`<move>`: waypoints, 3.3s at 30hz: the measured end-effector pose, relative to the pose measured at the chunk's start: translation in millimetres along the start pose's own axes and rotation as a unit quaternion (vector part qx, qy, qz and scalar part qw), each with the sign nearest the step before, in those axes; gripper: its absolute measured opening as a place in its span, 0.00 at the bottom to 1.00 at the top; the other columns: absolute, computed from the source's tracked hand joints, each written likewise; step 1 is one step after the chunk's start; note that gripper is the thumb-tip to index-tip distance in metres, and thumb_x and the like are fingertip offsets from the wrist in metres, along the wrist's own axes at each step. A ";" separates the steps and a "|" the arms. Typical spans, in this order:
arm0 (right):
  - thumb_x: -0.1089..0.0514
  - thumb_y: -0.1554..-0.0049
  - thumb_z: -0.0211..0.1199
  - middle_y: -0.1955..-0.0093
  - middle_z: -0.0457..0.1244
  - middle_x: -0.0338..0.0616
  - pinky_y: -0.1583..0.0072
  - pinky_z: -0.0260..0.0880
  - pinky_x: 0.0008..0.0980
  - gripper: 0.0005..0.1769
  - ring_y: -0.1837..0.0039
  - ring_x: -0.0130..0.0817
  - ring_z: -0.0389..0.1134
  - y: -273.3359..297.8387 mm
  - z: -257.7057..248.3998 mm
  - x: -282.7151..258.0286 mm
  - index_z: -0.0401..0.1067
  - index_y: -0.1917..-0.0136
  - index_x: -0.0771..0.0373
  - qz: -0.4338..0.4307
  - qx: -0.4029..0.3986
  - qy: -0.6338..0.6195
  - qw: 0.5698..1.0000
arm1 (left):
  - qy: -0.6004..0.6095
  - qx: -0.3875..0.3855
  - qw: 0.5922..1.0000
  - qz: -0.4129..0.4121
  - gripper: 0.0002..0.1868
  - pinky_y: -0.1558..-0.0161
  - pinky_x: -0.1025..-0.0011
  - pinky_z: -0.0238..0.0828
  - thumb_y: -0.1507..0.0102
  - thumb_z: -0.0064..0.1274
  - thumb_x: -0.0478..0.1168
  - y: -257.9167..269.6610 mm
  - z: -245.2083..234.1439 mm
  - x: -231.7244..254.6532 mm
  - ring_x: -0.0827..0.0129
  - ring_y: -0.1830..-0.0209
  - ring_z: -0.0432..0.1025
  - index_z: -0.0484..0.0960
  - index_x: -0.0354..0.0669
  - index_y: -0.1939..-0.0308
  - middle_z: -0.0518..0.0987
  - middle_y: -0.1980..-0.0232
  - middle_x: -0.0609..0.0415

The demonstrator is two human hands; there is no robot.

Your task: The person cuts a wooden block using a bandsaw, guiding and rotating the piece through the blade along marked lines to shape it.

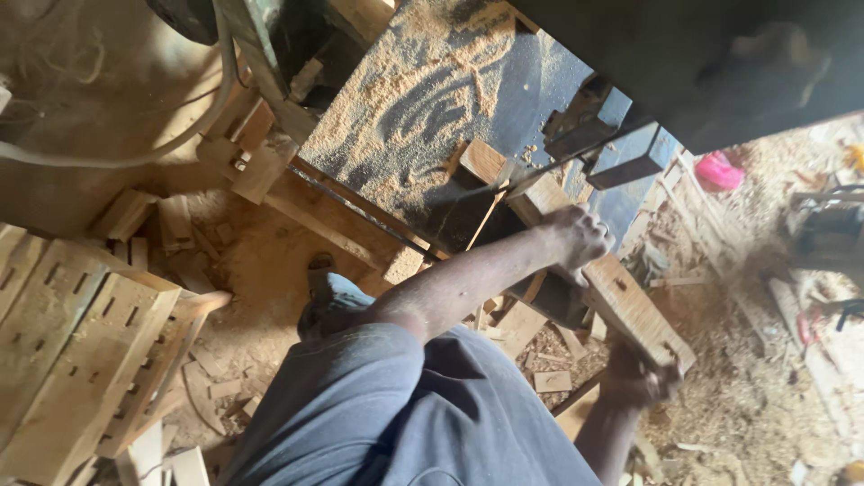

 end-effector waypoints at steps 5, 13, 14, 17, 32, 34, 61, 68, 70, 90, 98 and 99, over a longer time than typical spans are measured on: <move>0.43 0.45 0.66 0.30 0.61 0.54 0.27 0.68 0.60 0.33 0.26 0.53 0.64 64.4 -54.0 -35.6 0.64 0.31 0.58 -0.053 -0.031 0.098 0.993 | 0.032 0.131 0.989 0.064 0.51 0.39 0.51 0.68 0.42 0.46 0.81 51.9 7.4 36.8 0.56 0.50 0.76 0.77 0.31 0.47 0.81 0.51 0.43; 0.51 0.39 0.54 0.34 0.63 0.49 0.32 0.67 0.62 0.23 0.27 0.51 0.65 164.4 -94.0 -19.0 0.66 0.33 0.60 -0.032 0.102 0.172 0.979 | 0.504 0.239 0.828 -0.053 0.23 0.35 0.50 0.71 0.34 0.54 0.56 153.2 6.2 94.5 0.59 0.42 0.79 0.86 0.41 0.49 0.85 0.45 0.46; 0.50 0.39 0.53 0.35 0.63 0.49 0.34 0.67 0.61 0.23 0.29 0.51 0.65 174.5 -95.4 -15.2 0.66 0.33 0.60 -0.009 0.133 0.185 0.974 | 0.682 0.121 0.716 -0.090 0.23 0.46 0.55 0.79 0.37 0.59 0.54 172.3 -9.2 95.2 0.60 0.53 0.82 0.88 0.37 0.53 0.88 0.54 0.46; 0.48 0.39 0.50 0.38 0.63 0.50 0.39 0.67 0.57 0.24 0.34 0.50 0.65 214.9 -106.3 -1.7 0.66 0.33 0.60 0.093 0.254 0.209 0.940 | 0.832 -0.009 0.480 0.279 0.25 0.48 0.74 0.77 0.31 0.57 0.62 229.9 -83.6 90.4 0.73 0.53 0.81 0.81 0.48 0.43 0.87 0.46 0.56; 0.44 0.33 0.39 0.55 0.63 0.49 0.62 0.64 0.38 0.24 0.59 0.42 0.63 339.9 -47.8 126.6 0.64 0.37 0.62 0.161 0.253 0.107 0.948 | 0.663 -0.179 0.557 0.467 0.16 0.38 0.67 0.68 0.29 0.56 0.44 356.2 -161.6 20.3 0.61 0.46 0.71 0.73 0.36 0.47 0.75 0.47 0.49; 0.46 0.31 0.40 0.56 0.62 0.48 0.62 0.63 0.36 0.22 0.60 0.40 0.62 360.9 -39.4 143.9 0.63 0.39 0.65 0.163 0.214 0.072 0.960 | 0.700 -0.199 0.494 0.476 0.19 0.35 0.66 0.68 0.31 0.59 0.44 363.2 -168.9 14.0 0.61 0.43 0.71 0.74 0.36 0.43 0.76 0.44 0.49; 0.34 0.36 0.46 0.42 0.65 0.66 0.50 0.78 0.46 0.37 0.49 0.51 0.72 379.4 -8.3 154.2 0.63 0.31 0.68 0.160 0.283 0.045 0.944 | 0.049 0.101 0.991 -0.070 0.21 0.58 0.59 0.81 0.35 0.56 0.59 182.0 31.5 -203.9 0.56 0.55 0.81 0.82 0.49 0.51 0.83 0.54 0.47; 0.44 0.39 0.54 0.38 0.66 0.62 0.41 0.70 0.43 0.37 0.40 0.51 0.69 397.2 -60.3 176.0 0.62 0.25 0.72 -0.090 0.184 0.550 0.810 | 0.059 0.089 0.985 -0.132 0.15 0.58 0.62 0.77 0.27 0.49 0.52 134.4 42.1 -288.2 0.59 0.60 0.76 0.80 0.46 0.51 0.79 0.59 0.47; 0.51 0.47 0.63 0.43 0.66 0.63 0.44 0.71 0.47 0.41 0.43 0.55 0.70 381.4 -50.8 189.7 0.60 0.24 0.70 -0.154 0.137 0.723 0.659 | 0.050 0.087 0.981 -0.168 0.15 0.54 0.61 0.74 0.27 0.48 0.52 105.6 23.3 -330.0 0.58 0.55 0.73 0.79 0.45 0.48 0.76 0.55 0.46; 0.41 0.39 0.61 0.52 0.70 0.44 0.49 0.70 0.30 0.29 0.50 0.31 0.69 375.8 40.3 185.1 0.72 0.37 0.66 0.101 0.176 0.490 0.848 | 0.263 0.073 0.927 -0.259 0.34 0.25 0.47 0.46 0.31 0.47 0.54 278.4 29.2 -174.4 0.44 0.20 0.48 0.67 0.35 0.28 0.53 0.19 0.37; 0.40 0.37 0.62 0.68 0.58 0.34 0.69 0.52 0.25 0.24 0.69 0.21 0.54 435.4 -11.9 169.6 0.70 0.55 0.65 0.137 0.185 0.348 0.909 | 0.365 0.217 0.878 -0.220 0.20 0.32 0.58 0.73 0.32 0.51 0.47 373.1 14.0 -61.9 0.55 0.35 0.74 0.83 0.39 0.42 0.79 0.35 0.45; 0.45 0.40 0.67 0.68 0.61 0.37 0.65 0.58 0.25 0.22 0.67 0.23 0.59 439.9 -4.7 162.1 0.72 0.54 0.69 0.129 0.178 0.424 0.879 | 0.435 0.167 0.858 -0.217 0.20 0.35 0.60 0.75 0.33 0.52 0.48 370.3 13.9 -46.2 0.57 0.38 0.76 0.84 0.40 0.44 0.80 0.36 0.46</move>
Point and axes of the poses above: each hand's wrist, its own y-axis away from the middle knuckle, its own z-axis out of the palm, x = y × z, the point moved 1 cm from there along -y, towards the middle knuckle
